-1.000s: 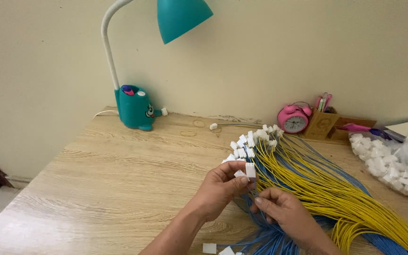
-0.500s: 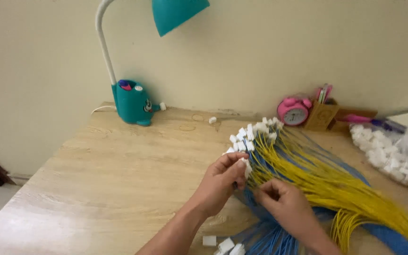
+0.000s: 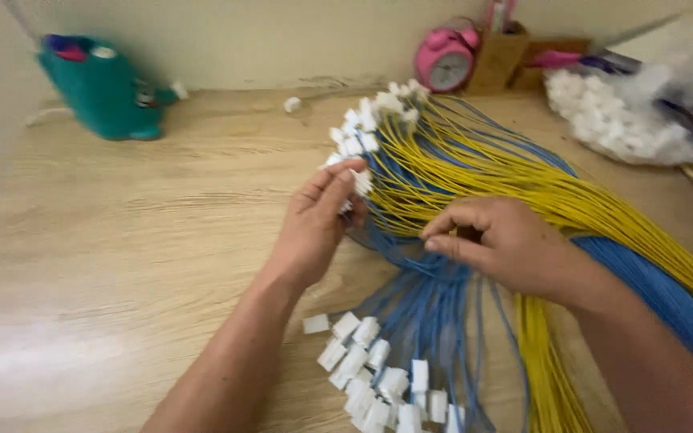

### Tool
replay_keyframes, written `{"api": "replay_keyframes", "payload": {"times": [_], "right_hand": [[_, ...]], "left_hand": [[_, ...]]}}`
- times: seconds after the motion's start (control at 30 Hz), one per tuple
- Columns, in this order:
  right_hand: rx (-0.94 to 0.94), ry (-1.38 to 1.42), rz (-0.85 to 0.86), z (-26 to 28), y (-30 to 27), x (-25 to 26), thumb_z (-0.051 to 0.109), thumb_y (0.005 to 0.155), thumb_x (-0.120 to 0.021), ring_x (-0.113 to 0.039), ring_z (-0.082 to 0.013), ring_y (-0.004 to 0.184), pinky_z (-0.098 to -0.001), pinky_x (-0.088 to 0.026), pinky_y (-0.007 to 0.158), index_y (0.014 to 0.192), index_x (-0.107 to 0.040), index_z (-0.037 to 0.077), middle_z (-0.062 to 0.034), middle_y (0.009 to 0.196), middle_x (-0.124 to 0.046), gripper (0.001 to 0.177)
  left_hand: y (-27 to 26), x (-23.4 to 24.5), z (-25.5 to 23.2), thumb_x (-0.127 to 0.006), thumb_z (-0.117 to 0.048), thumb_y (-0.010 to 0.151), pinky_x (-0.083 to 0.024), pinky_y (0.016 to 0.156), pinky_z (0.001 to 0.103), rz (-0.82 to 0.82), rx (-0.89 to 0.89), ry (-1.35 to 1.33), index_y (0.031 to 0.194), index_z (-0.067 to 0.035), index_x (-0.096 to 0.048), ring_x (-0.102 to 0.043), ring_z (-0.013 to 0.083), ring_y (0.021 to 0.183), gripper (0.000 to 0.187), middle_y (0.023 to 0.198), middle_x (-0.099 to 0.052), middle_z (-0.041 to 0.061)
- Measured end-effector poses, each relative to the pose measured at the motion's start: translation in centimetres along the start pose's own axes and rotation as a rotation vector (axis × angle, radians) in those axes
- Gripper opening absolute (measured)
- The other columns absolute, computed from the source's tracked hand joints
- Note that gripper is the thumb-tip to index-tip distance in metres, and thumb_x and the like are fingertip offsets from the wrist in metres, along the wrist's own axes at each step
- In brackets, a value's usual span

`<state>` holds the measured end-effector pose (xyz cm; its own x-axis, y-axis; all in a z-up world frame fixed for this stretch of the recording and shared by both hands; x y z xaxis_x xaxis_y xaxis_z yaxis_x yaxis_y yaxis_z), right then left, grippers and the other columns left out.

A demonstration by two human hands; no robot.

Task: The person repeatedly picks up yellow and blue fiber optic cables and white plastic connectors from a wooden desk, aligns the connector with the cable end, and presses them together. The person handles the cables one at a time, occasionally repositioning the bundle on the desk.

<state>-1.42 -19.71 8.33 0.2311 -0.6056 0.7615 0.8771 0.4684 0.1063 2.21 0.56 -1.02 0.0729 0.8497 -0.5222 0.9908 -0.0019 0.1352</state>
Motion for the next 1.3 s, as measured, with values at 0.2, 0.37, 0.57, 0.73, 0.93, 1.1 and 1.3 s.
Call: {"api": "replay_keyframes", "payload": {"times": [0.2,0.37,0.57,0.73,0.93,1.1,1.3], "right_hand": [[0.228,-0.342,0.336,-4.5,-6.1,0.9,0.027,0.086,-0.068,-0.070,-0.0155,0.071,-0.0328,-0.051,0.063,0.087,-0.073,0.020,0.0053,0.078,-0.072,0.009],[0.233,-0.427,0.287,-7.1,-10.4,1.4,0.027,0.091,-0.060,-0.068,-0.0186,0.078,-0.0333,-0.050,0.066,0.093,-0.072,0.020,0.0034,0.086,-0.070,0.014],[0.232,-0.655,0.164,-11.0,-16.0,1.3,-0.001,0.069,-0.058,-0.063,-0.0253,0.099,-0.0398,-0.052,0.073,0.117,-0.065,0.019,-0.0028,0.117,-0.065,0.051],[0.256,-0.778,0.118,-13.8,-23.1,0.6,0.007,0.071,-0.064,-0.055,-0.0295,0.119,-0.0431,-0.043,0.092,0.139,-0.046,0.018,-0.0118,0.140,-0.053,0.072],[0.437,-0.968,0.167,-11.1,-25.6,-0.7,0.065,0.073,-0.063,-0.017,-0.0340,0.150,-0.0542,-0.015,0.116,0.149,-0.025,0.021,-0.0120,0.161,-0.019,0.096],[0.632,-1.208,0.278,-9.5,-24.0,0.2,0.093,0.083,-0.034,-0.013,-0.0258,0.153,-0.0372,-0.017,0.118,0.155,-0.018,0.027,-0.0045,0.164,-0.015,0.099],[0.612,-0.783,0.378,-9.6,-22.8,-1.2,0.048,0.103,-0.048,-0.043,-0.0386,0.128,-0.0515,-0.036,0.097,0.146,-0.043,0.019,-0.0227,0.142,-0.041,0.052]], "left_hand": [[-0.5,-0.1,-0.7,-0.057,-0.019,0.095,-0.039,0.055,0.022,0.057,-0.020,0.169,0.117,-0.006,-0.064,-0.048,0.0139,0.052,0.026,0.064,-0.054,0.007],[-0.9,-0.8,-1.4,-0.059,-0.015,0.095,-0.043,0.055,0.025,0.023,0.016,0.090,0.115,-0.004,-0.065,-0.049,0.0133,0.062,0.024,0.072,-0.053,0.005],[-1.0,-0.8,-1.9,-0.057,-0.014,0.096,-0.039,0.056,0.028,0.006,0.066,0.075,0.117,-0.005,-0.064,-0.046,0.0152,0.064,0.024,0.069,-0.047,0.005],[-0.7,-0.4,-1.6,-0.056,-0.011,0.096,-0.039,0.054,0.027,0.010,0.060,0.053,0.115,-0.004,-0.064,-0.046,0.0153,0.059,0.022,0.066,-0.047,0.005],[-0.9,-0.4,-1.6,-0.057,-0.012,0.096,-0.039,0.053,0.026,0.008,0.066,0.045,0.115,-0.005,-0.064,-0.047,0.0137,0.062,0.022,0.069,-0.049,0.004],[-1.1,-0.5,-1.9,-0.055,-0.012,0.098,-0.041,0.054,0.025,-0.035,0.114,0.084,0.116,-0.007,-0.064,-0.050,0.0133,0.063,0.022,0.071,-0.049,0.004],[-0.7,-0.2,-1.4,-0.055,-0.013,0.097,-0.038,0.052,0.025,-0.028,0.089,0.068,0.116,-0.006,-0.063,-0.049,0.0139,0.062,0.022,0.071,-0.048,0.004]]}}
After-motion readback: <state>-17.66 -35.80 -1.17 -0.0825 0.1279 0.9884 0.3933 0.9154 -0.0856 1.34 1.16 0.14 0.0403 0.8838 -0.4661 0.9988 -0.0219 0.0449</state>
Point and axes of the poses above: each hand's wrist, its own y-axis towards the middle knuckle, its own x-axis out of the back of the hand, z = x × y, the point moved 1 cm from there along y, towards the middle knuckle
